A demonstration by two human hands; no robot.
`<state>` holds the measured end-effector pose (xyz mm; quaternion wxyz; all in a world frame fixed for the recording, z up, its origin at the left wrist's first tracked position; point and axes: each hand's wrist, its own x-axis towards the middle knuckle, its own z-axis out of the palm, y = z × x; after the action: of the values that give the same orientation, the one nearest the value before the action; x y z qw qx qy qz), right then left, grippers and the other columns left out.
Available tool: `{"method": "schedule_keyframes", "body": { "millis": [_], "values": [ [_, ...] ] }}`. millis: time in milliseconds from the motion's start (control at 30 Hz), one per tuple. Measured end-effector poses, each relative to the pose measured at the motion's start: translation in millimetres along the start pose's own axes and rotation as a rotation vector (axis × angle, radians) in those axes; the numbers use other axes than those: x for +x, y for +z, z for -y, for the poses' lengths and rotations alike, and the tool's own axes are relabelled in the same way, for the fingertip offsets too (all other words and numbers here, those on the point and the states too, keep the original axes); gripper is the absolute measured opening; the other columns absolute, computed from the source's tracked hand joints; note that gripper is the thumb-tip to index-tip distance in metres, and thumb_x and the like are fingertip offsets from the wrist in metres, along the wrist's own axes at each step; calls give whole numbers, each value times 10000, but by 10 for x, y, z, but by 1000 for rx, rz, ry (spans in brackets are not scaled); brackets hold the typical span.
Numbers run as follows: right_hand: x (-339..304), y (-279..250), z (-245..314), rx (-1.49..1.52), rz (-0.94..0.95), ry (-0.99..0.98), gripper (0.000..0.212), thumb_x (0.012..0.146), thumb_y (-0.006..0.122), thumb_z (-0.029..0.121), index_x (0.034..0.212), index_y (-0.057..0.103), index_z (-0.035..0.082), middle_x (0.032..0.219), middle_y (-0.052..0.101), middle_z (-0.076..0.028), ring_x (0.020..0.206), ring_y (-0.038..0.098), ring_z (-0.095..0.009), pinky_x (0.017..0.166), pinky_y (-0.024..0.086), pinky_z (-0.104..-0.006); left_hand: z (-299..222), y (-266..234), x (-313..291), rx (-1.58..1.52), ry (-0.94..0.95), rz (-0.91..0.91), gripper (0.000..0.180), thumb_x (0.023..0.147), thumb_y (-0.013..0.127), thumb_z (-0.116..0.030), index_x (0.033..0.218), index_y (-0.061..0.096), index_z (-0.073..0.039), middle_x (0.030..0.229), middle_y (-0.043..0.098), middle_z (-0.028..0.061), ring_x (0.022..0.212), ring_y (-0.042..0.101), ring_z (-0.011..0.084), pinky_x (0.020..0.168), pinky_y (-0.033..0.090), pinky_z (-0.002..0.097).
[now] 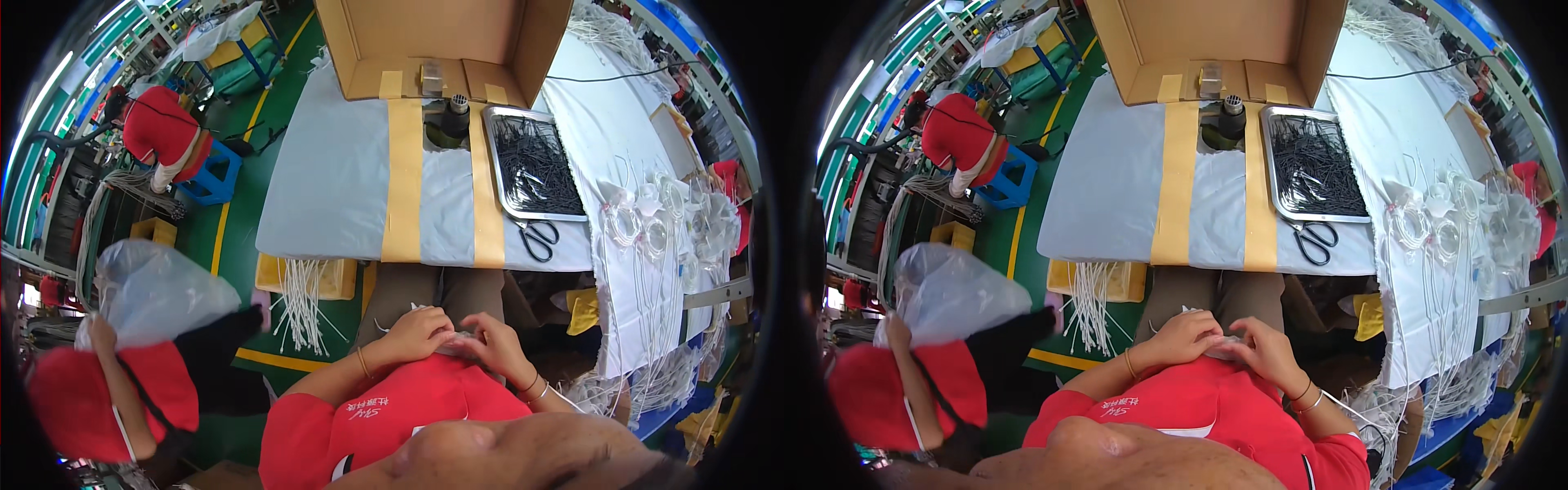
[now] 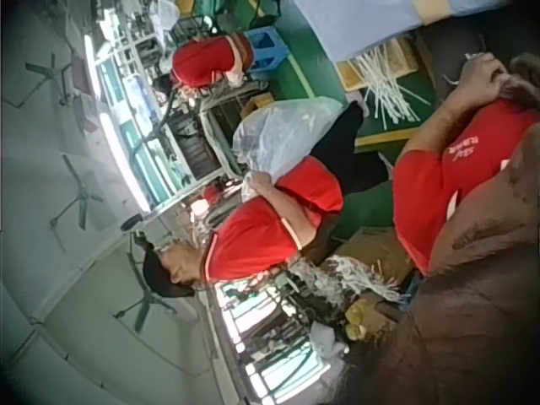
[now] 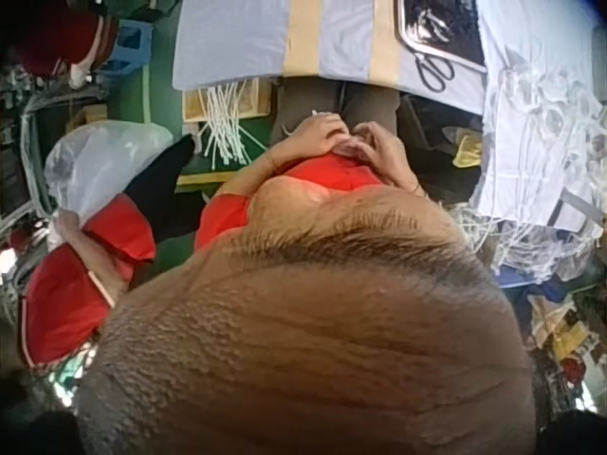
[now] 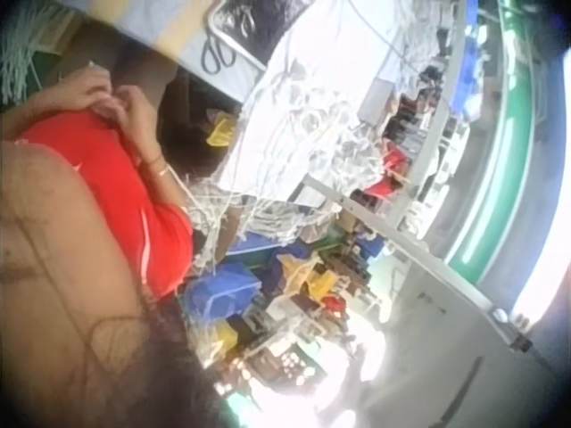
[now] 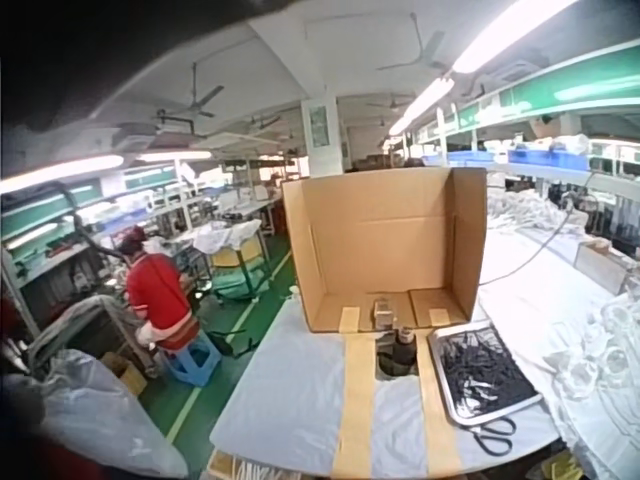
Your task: Assembling and cutting wire harnesses at an electronics factory workbench.
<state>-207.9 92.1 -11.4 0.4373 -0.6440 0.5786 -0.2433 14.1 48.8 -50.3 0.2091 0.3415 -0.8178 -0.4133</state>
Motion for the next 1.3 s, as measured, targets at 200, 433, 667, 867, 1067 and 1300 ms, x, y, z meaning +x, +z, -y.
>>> {"method": "schedule_keyframes", "body": {
  "millis": [200, 433, 667, 867, 1067, 1300],
  "values": [
    [103, 71, -238, -80, 55, -236, 189, 897, 721, 209, 995, 680, 53, 720, 610, -51, 658, 582, -155, 590, 450, -284, 144, 72, 71, -233, -191, 150, 177, 898, 668, -248, 966, 690, -87, 910, 622, 99, 894, 608, 291, 805, 474, 395],
    [169, 28, -473, 831, 383, 379, 185, 937, 700, 212, 945, 686, 28, 837, 679, -14, 683, 551, -64, 617, 434, -222, 53, 38, 42, -85, 135, -69, 160, 883, 686, -224, 969, 694, -89, 902, 620, 81, 881, 600, 275, 792, 470, 392],
    [183, 80, -428, 702, 416, 312, 219, 992, 627, 220, 1038, 654, 8, 880, 667, -10, 736, 531, -29, 627, 402, -185, 95, 70, 1, -38, 135, -55, 128, 851, 695, -196, 923, 680, -91, 904, 600, 71, 897, 583, 274, 810, 466, 402],
    [251, 231, -360, 442, -34, 124, 195, 1015, 571, 194, 1064, 625, 13, 960, 663, -60, 787, 596, -128, 689, 479, -283, -31, 118, 30, -41, 182, -79, 129, 841, 694, -185, 915, 676, -80, 923, 612, 67, 945, 579, 282, 848, 464, 404],
    [291, 436, -88, -24, -257, -138, 168, 986, 548, 122, 1122, 609, 45, 1033, 625, -178, 910, 624, -401, 749, 509, -425, 25, 237, -12, -29, 128, -144, 140, 830, 692, -181, 911, 672, -68, 968, 629, 73, 971, 583, 291, 874, 470, 408],
    [367, 432, -58, -152, -304, -157, 300, 991, 553, 151, 1281, 524, 78, 1079, 647, -172, 921, 649, -392, 732, 526, -452, 17, 231, -51, 5, 78, -115, 164, 825, 691, -164, 950, 666, -60, 996, 629, 91, 961, 580, 293, 861, 472, 404]
  ]
}}
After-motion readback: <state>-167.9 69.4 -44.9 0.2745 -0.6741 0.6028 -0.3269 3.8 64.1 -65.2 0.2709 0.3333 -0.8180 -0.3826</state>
